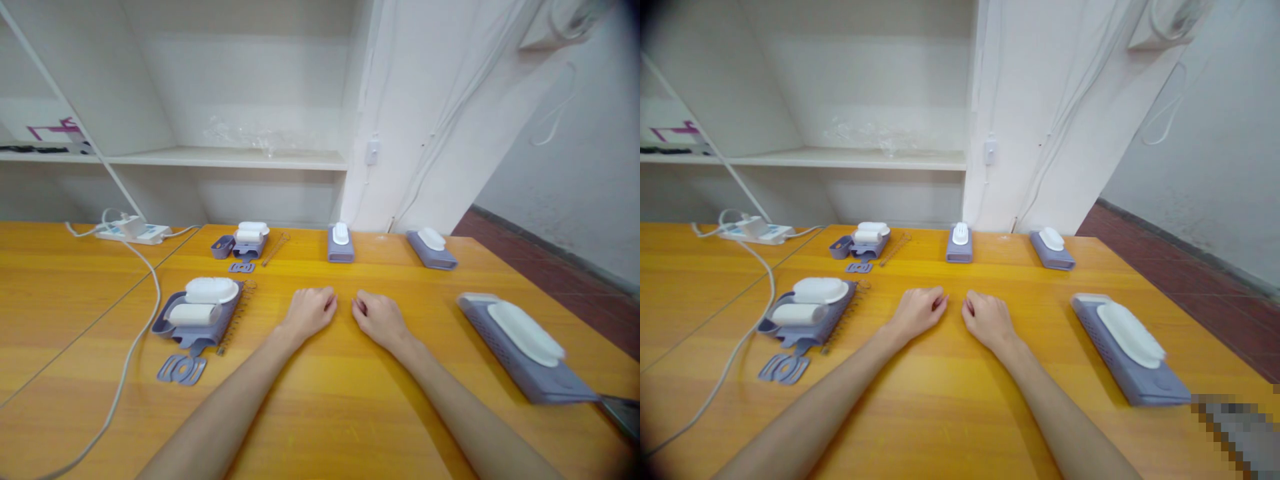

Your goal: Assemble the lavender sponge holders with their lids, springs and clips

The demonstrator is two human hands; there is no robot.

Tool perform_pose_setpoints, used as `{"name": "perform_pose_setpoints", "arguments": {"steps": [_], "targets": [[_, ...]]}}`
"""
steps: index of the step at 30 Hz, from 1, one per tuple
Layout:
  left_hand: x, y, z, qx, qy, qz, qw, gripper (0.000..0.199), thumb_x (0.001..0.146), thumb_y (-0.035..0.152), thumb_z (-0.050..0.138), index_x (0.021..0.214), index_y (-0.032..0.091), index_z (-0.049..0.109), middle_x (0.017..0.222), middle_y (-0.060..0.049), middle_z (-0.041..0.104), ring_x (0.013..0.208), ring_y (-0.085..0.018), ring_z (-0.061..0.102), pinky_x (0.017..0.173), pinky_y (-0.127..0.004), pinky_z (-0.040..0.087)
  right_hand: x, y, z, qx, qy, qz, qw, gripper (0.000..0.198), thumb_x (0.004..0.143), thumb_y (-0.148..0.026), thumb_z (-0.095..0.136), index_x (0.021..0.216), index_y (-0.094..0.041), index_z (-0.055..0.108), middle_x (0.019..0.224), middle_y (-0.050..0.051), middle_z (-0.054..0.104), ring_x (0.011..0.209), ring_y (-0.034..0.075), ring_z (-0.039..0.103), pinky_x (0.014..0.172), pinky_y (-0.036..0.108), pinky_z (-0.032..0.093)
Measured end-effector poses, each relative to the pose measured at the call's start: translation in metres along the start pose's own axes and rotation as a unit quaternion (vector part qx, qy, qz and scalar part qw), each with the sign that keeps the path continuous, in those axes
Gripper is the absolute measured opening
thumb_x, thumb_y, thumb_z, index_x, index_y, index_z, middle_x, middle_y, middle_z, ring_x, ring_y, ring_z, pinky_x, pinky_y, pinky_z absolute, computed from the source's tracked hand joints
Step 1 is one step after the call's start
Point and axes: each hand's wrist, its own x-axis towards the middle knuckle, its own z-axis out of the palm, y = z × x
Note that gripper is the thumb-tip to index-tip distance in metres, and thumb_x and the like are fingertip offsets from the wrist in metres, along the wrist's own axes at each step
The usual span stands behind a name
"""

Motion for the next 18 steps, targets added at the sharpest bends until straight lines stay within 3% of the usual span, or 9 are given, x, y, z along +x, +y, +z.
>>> {"name": "perform_pose_setpoints", "arguments": {"steps": [18], "targets": [[0.0004, 0.0005, -0.0024, -0.001, -0.020, -0.002, 1.000, 0.037, 0.091, 0.036, 0.033, 0.074, 0.019, 0.062, 0.069, -0.006, 0.065, 0.064, -0.017, 0.059, 0.057, -0.026, 0.031, 0.0005, 0.0002, -0.0002, -0.008, -0.011, -0.001, 1.000, 0.023, 0.087, -0.028, 0.044, 0.067, -0.020, 0.049, 0.062, -0.001, 0.060, 0.056, 0.012, 0.051, 0.053, 0.027, 0.017]]}}
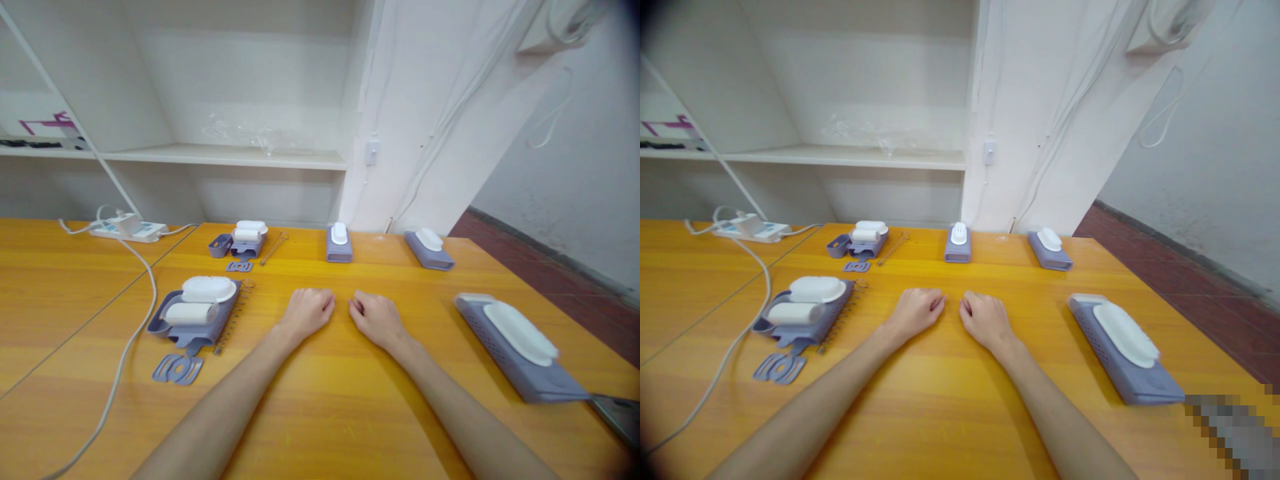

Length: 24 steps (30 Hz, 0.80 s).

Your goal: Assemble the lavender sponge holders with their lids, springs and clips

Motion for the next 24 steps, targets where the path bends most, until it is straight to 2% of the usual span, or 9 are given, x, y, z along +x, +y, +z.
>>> {"name": "perform_pose_setpoints", "arguments": {"steps": [10, 16, 24], "targets": [[-0.002, 0.002, -0.001, -0.003, -0.001, 0.006, 1.000, 0.039, 0.092, 0.036, 0.031, 0.076, 0.019, 0.062, 0.071, -0.007, 0.066, 0.067, -0.018, 0.060, 0.059, -0.026, 0.033, 0.000, 0.000, -0.001, 0.006, -0.005, 0.001, 1.000, 0.023, 0.087, -0.028, 0.044, 0.066, -0.020, 0.051, 0.063, 0.000, 0.061, 0.057, 0.012, 0.052, 0.053, 0.027, 0.019], [-0.008, 0.005, -0.004, 0.017, 0.009, 0.047, 0.999, 0.038, 0.093, 0.034, 0.028, 0.078, 0.019, 0.060, 0.078, -0.008, 0.067, 0.070, -0.018, 0.062, 0.058, -0.026, 0.034, 0.000, -0.001, -0.002, 0.009, -0.005, -0.002, 1.000, 0.023, 0.087, -0.028, 0.044, 0.067, -0.020, 0.051, 0.063, -0.001, 0.061, 0.056, 0.012, 0.052, 0.053, 0.027, 0.019], [-0.018, 0.007, -0.010, 0.063, -0.005, 0.082, 0.995, 0.038, 0.094, 0.032, 0.026, 0.080, 0.018, 0.059, 0.077, -0.008, 0.066, 0.070, -0.021, 0.063, 0.056, -0.028, 0.037, -0.002, -0.002, -0.004, 0.004, -0.007, 0.000, 1.000, 0.025, 0.089, -0.030, 0.043, 0.067, -0.020, 0.051, 0.064, 0.000, 0.061, 0.057, 0.012, 0.052, 0.053, 0.027, 0.018]]}}
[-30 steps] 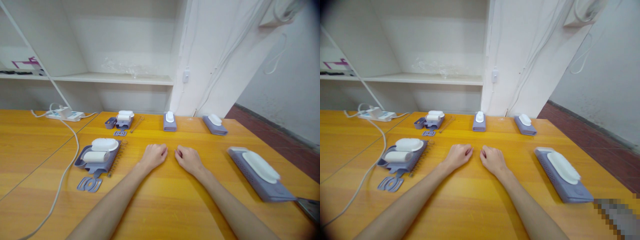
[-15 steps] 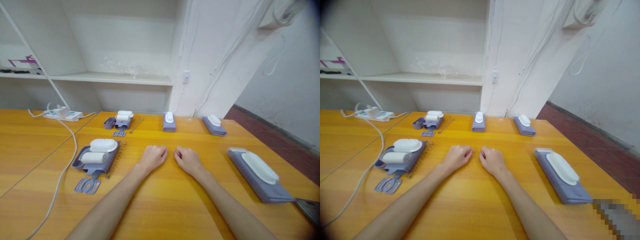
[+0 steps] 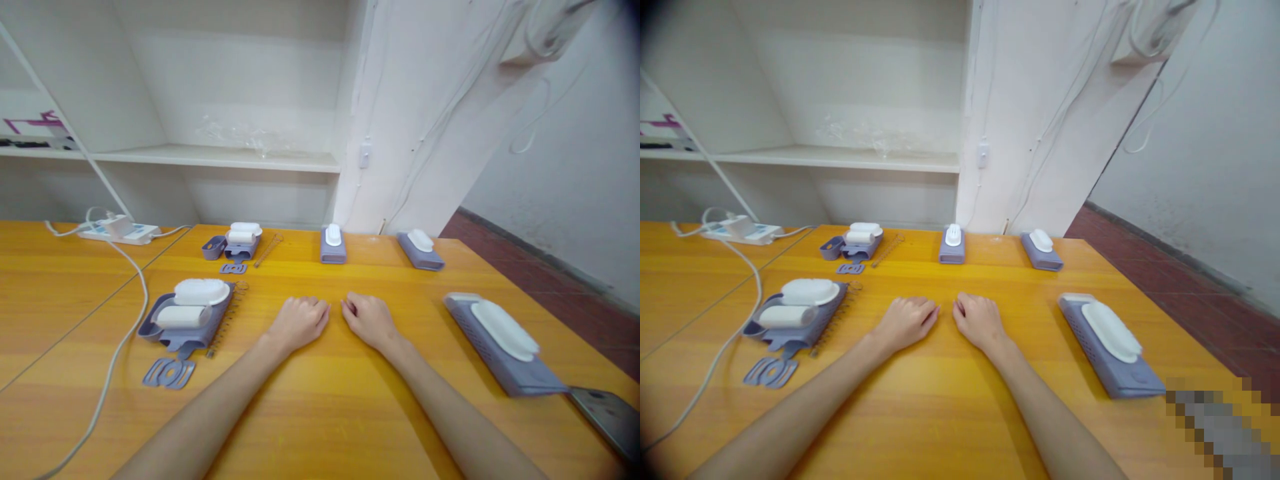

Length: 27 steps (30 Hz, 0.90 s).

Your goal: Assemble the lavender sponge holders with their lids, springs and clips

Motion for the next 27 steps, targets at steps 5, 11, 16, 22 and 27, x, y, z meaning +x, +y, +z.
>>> {"name": "perform_pose_setpoints", "arguments": {"steps": [5, 11, 16, 22, 27], "targets": [[-0.001, 0.004, -0.002, 0.016, -0.026, 0.001, 1.000, 0.035, 0.094, 0.032, 0.027, 0.083, 0.017, 0.057, 0.078, -0.008, 0.066, 0.071, -0.022, 0.063, 0.057, -0.028, 0.040, -0.002, 0.000, -0.001, 0.001, 0.005, 0.001, 1.000, 0.025, 0.089, -0.029, 0.043, 0.067, -0.020, 0.051, 0.064, 0.000, 0.061, 0.056, 0.012, 0.051, 0.053, 0.028, 0.018], [-0.018, 0.007, -0.010, 0.023, -0.034, 0.007, 0.999, 0.028, 0.093, 0.032, 0.029, 0.087, 0.018, 0.053, 0.080, -0.006, 0.063, 0.073, -0.022, 0.061, 0.057, -0.029, 0.041, -0.001, 0.001, 0.001, 0.003, 0.008, 0.005, 1.000, 0.025, 0.088, -0.029, 0.044, 0.067, -0.020, 0.052, 0.064, -0.001, 0.061, 0.056, 0.011, 0.051, 0.053, 0.027, 0.018], [-0.049, -0.005, -0.022, 0.028, -0.034, 0.040, 0.998, 0.025, 0.092, 0.029, 0.032, 0.082, 0.020, 0.052, 0.079, -0.004, 0.061, 0.071, -0.018, 0.058, 0.057, -0.027, 0.039, 0.000, 0.002, 0.003, 0.005, 0.007, 0.005, 1.000, 0.025, 0.087, -0.029, 0.045, 0.065, -0.019, 0.050, 0.062, -0.001, 0.060, 0.055, 0.011, 0.050, 0.053, 0.028, 0.018], [-0.092, -0.037, -0.040, 0.094, 0.068, 0.036, 0.993, 0.020, 0.089, 0.025, 0.041, 0.072, 0.020, 0.052, 0.070, -0.002, 0.055, 0.067, -0.017, 0.052, 0.059, -0.029, 0.036, 0.000, 0.003, 0.003, 0.010, 0.012, -0.001, 1.000, 0.025, 0.087, -0.029, 0.044, 0.064, -0.020, 0.048, 0.062, -0.001, 0.060, 0.055, 0.011, 0.049, 0.053, 0.028, 0.017], [-0.121, -0.070, -0.065, 0.185, 0.173, -0.068, 0.965, 0.020, 0.083, 0.031, 0.052, 0.066, 0.020, 0.052, 0.068, -0.002, 0.053, 0.071, -0.018, 0.051, 0.064, -0.030, 0.038, 0.000, 0.002, 0.003, 0.010, 0.007, 0.003, 1.000, 0.026, 0.087, -0.030, 0.044, 0.064, -0.019, 0.048, 0.062, -0.001, 0.060, 0.055, 0.011, 0.050, 0.053, 0.028, 0.016]]}}
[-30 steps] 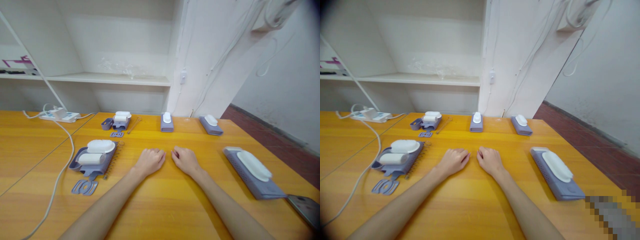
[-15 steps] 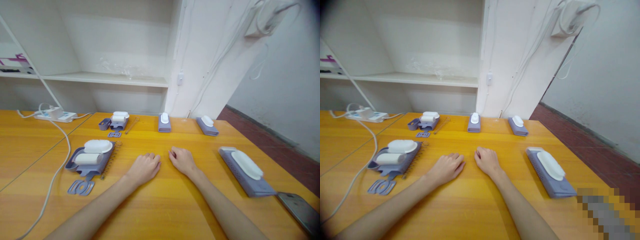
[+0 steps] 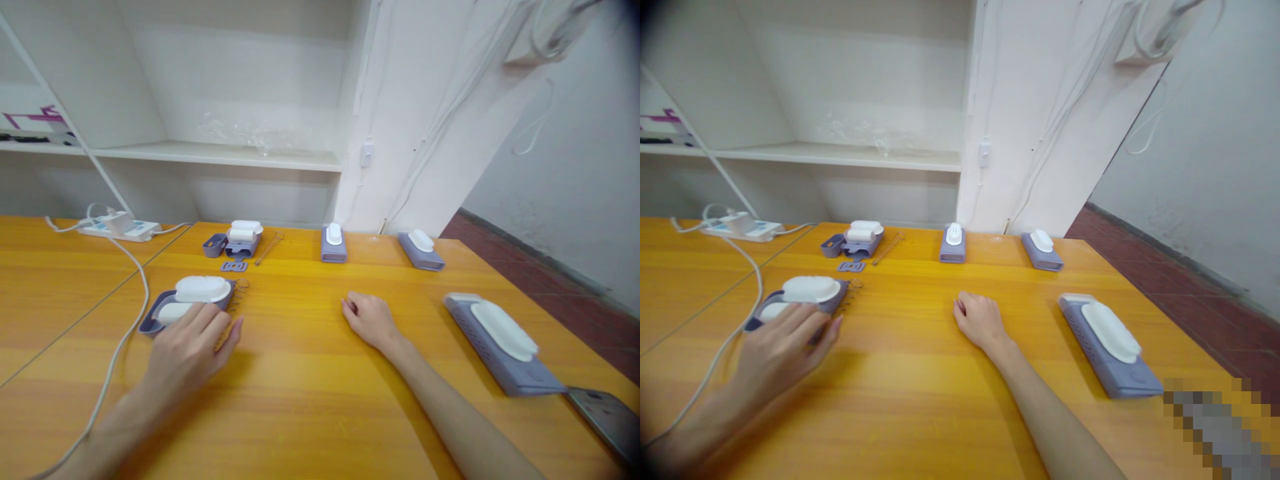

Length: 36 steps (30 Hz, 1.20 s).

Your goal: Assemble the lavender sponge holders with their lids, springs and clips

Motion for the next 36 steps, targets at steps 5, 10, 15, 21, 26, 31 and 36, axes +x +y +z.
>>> {"name": "perform_pose_setpoints", "arguments": {"steps": [5, 10, 15, 21, 26, 31, 36], "targets": [[0.005, -0.027, -0.006, 0.059, 0.019, -0.190, 0.980, 0.044, 0.079, 0.054, 0.050, 0.097, 0.015, 0.054, 0.101, -0.014, 0.054, 0.100, -0.031, 0.049, 0.083, -0.042, 0.042, 0.000, -0.001, -0.002, 0.001, -0.001, 0.002, 1.000, 0.026, 0.087, -0.029, 0.044, 0.064, -0.019, 0.049, 0.062, -0.001, 0.060, 0.056, 0.011, 0.050, 0.053, 0.028, 0.017], [0.000, -0.038, 0.008, 0.035, -0.045, -0.253, 0.966, 0.067, 0.073, 0.065, 0.048, 0.112, 0.011, 0.046, 0.109, -0.017, 0.050, 0.109, -0.036, 0.044, 0.086, -0.048, 0.044, -0.001, 0.000, -0.001, 0.003, 0.002, -0.001, 1.000, 0.026, 0.087, -0.029, 0.044, 0.064, -0.019, 0.048, 0.061, -0.001, 0.060, 0.055, 0.011, 0.049, 0.053, 0.028, 0.017], [-0.004, -0.035, 0.005, -0.001, -0.062, -0.252, 0.966, 0.056, 0.077, 0.057, 0.048, 0.113, 0.014, 0.044, 0.110, -0.016, 0.049, 0.113, -0.033, 0.043, 0.091, -0.045, 0.043, 0.000, 0.000, 0.000, 0.003, 0.004, -0.004, 1.000, 0.025, 0.087, -0.029, 0.044, 0.064, -0.019, 0.047, 0.061, -0.001, 0.059, 0.055, 0.011, 0.049, 0.053, 0.028, 0.017], [0.003, -0.001, -0.011, -0.091, -0.073, -0.187, 0.975, 0.043, 0.076, 0.052, 0.053, 0.104, 0.019, 0.048, 0.112, -0.013, 0.048, 0.106, -0.030, 0.049, 0.089, -0.045, 0.045, 0.000, 0.000, 0.000, 0.001, 0.005, -0.004, 1.000, 0.025, 0.087, -0.029, 0.044, 0.064, -0.020, 0.048, 0.061, -0.002, 0.059, 0.055, 0.011, 0.048, 0.053, 0.028, 0.017], [0.005, 0.048, -0.008, -0.207, -0.120, -0.098, 0.966, 0.036, 0.079, 0.044, 0.053, 0.105, 0.021, 0.048, 0.116, -0.011, 0.046, 0.110, -0.027, 0.048, 0.088, -0.043, 0.047, -0.001, 0.000, 0.000, -0.001, -0.002, 0.000, 1.000, 0.026, 0.087, -0.030, 0.043, 0.064, -0.020, 0.050, 0.061, -0.001, 0.060, 0.055, 0.011, 0.049, 0.053, 0.028, 0.017], [0.016, 0.081, -0.006, -0.324, -0.176, -0.038, 0.929, 0.031, 0.078, 0.033, 0.055, 0.107, 0.023, 0.047, 0.124, -0.011, 0.043, 0.116, -0.027, 0.046, 0.090, -0.042, 0.046, -0.001, -0.001, 0.000, -0.008, -0.007, 0.004, 1.000, 0.026, 0.087, -0.030, 0.043, 0.065, -0.020, 0.052, 0.063, 0.000, 0.061, 0.056, 0.011, 0.050, 0.053, 0.028, 0.017], [0.031, 0.097, -0.005, -0.421, -0.224, 0.093, 0.874, 0.048, 0.075, 0.031, 0.060, 0.119, 0.023, 0.042, 0.134, -0.014, 0.036, 0.124, -0.026, 0.039, 0.098, -0.040, 0.041, -0.001, -0.001, 0.000, -0.012, -0.007, 0.004, 1.000, 0.025, 0.088, -0.030, 0.044, 0.067, -0.020, 0.053, 0.065, 0.000, 0.062, 0.057, 0.012, 0.051, 0.054, 0.028, 0.018]]}}
